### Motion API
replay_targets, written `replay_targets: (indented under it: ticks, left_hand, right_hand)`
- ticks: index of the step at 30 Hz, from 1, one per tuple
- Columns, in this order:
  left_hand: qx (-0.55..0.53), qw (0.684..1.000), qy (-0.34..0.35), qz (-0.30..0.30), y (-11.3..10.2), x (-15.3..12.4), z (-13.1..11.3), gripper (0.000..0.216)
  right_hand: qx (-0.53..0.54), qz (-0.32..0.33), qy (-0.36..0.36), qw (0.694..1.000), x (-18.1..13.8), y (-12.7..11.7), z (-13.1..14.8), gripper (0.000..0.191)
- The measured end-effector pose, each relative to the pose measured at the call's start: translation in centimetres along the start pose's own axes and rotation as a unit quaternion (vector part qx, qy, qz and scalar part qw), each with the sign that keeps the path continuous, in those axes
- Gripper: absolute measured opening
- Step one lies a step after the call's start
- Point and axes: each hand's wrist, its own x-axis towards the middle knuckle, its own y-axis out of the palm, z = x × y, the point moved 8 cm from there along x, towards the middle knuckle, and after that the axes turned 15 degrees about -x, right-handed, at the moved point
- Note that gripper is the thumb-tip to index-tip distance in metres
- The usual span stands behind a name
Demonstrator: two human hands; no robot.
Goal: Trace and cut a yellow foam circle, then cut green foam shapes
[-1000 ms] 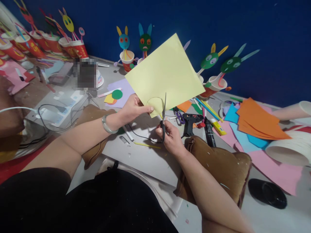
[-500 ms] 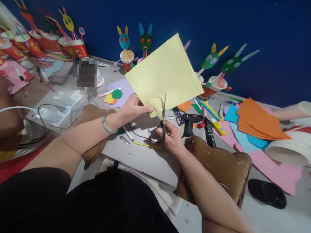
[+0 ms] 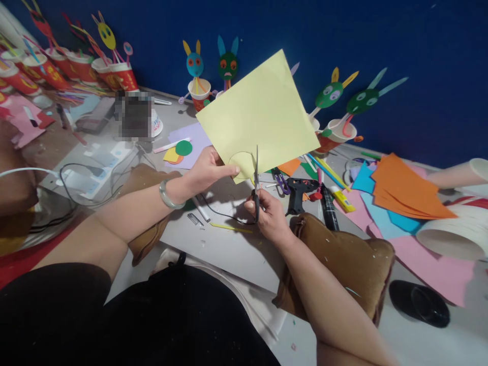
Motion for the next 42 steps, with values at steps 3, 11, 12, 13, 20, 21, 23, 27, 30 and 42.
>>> replay_targets:
  ticks: [3, 11, 12, 13, 20, 21, 23, 27, 30, 42]
  left_hand:
    - [0.002, 1.0, -0.001, 0.002, -0.1, 0.1, 0.1, 0.022]
    - [-0.008, 1.0, -0.004, 0.007, -0.2, 0.1, 0.3, 0.021]
    - [-0.009, 1.0, -0.003, 0.009, -0.1, 0.1, 0.3, 0.021]
    - [-0.009, 1.0, -0.002, 0.01, -0.1, 0.1, 0.3, 0.02]
    - [0.006, 1.0, -0.016, 0.01, -0.3, 0.1, 0.6, 0.019]
    - [0.006, 1.0, -0.016, 0.009, -0.3, 0.1, 0.6, 0.019]
    - [0.003, 1.0, -0.009, 0.011, -0.3, 0.1, 0.4, 0.019]
    - [0.001, 1.0, 0.011, 0.014, -0.1, 0.0, -0.2, 0.027]
    - [0.018, 0.999, 0.028, 0.013, -0.1, -0.1, -0.6, 0.042]
    - [0.026, 0.999, 0.024, 0.031, -0.2, 0.1, 0.0, 0.048]
  right_hand:
    - [-0.001, 0.0, 0.0, 1.0, 0.0, 0.0, 0.1, 0.055]
    - [0.003, 0.001, 0.0, 1.0, 0.0, 0.0, 0.0, 0.055]
    - [0.004, 0.0, -0.001, 1.0, 0.0, 0.0, -0.1, 0.055]
    - [0.005, 0.0, -0.003, 1.0, 0.0, 0.0, -0.1, 0.055]
    - [-0.006, 0.004, -0.009, 1.0, 0.0, 0.0, 0.2, 0.059]
    - [-0.005, 0.003, -0.008, 1.0, 0.1, 0.0, 0.2, 0.059]
    - [-0.004, 0.001, -0.009, 1.0, 0.0, -0.1, 0.2, 0.06]
    - [-0.001, 0.004, -0.006, 1.0, 0.0, 0.1, 0.0, 0.062]
    - [0.0, 0.009, -0.004, 1.0, 0.1, 0.2, -0.1, 0.063]
    - [-0.005, 0.033, -0.015, 0.999, -0.1, 0.2, 0.5, 0.061]
